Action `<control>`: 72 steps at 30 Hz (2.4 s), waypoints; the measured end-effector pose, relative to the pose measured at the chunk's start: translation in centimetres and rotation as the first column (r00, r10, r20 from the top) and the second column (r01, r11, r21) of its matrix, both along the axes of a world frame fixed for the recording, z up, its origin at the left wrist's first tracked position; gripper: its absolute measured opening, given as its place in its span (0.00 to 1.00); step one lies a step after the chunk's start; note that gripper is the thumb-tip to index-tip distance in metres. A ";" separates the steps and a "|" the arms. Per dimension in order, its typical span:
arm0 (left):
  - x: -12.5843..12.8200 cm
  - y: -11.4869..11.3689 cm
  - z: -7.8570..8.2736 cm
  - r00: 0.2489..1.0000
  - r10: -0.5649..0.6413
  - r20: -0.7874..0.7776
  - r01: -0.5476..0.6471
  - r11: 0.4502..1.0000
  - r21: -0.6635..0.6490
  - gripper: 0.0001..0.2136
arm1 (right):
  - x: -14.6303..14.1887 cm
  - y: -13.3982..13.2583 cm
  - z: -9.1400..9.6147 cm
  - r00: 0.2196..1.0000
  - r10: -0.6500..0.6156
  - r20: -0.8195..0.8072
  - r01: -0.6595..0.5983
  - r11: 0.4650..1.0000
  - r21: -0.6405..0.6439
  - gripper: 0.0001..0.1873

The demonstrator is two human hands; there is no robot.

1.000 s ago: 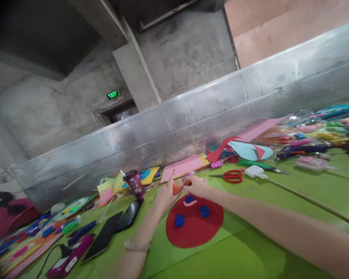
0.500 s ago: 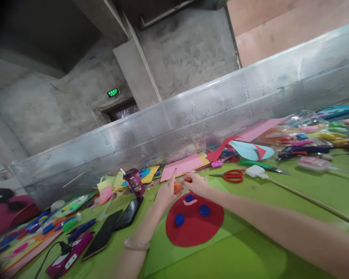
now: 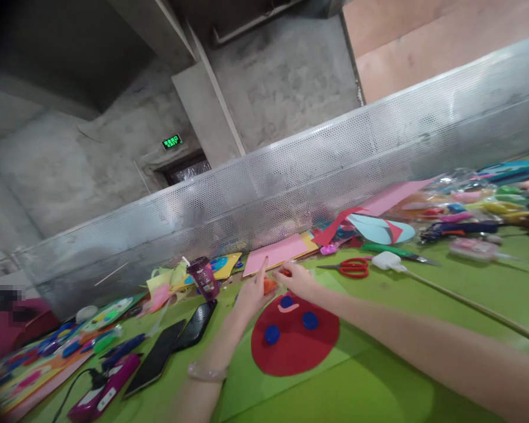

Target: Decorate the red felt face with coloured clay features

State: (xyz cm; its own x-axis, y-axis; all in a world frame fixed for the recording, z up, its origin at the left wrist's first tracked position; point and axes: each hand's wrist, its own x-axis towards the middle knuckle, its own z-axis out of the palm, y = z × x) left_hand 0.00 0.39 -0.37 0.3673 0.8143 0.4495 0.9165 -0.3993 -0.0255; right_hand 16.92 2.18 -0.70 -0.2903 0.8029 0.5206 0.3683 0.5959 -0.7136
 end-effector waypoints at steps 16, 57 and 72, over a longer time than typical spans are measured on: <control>-0.2 0.4 -0.6 0.967 0.249 0.047 -0.249 0.968 0.003 0.39 | 0.0 1.1 -0.5 0.980 -0.005 -0.200 -0.022 0.991 -0.129 0.13; 1.8 1.0 0.4 0.181 0.109 0.977 0.229 0.962 -0.149 0.23 | -0.4 -0.9 0.2 0.997 -0.056 -0.060 0.061 0.994 0.094 0.12; 6.2 -2.8 2.3 -0.257 0.263 0.930 0.644 0.764 -0.038 0.29 | -2.9 -4.2 0.2 0.945 -0.296 0.139 0.183 0.831 0.524 0.26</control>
State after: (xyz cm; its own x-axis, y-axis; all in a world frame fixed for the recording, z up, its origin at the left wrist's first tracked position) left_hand 6.16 -2.43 1.98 0.1063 0.9835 0.1465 -0.4744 -0.0793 0.8767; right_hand 13.97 -2.03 -0.46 -0.2681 0.5088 0.8181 0.6507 0.7218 -0.2357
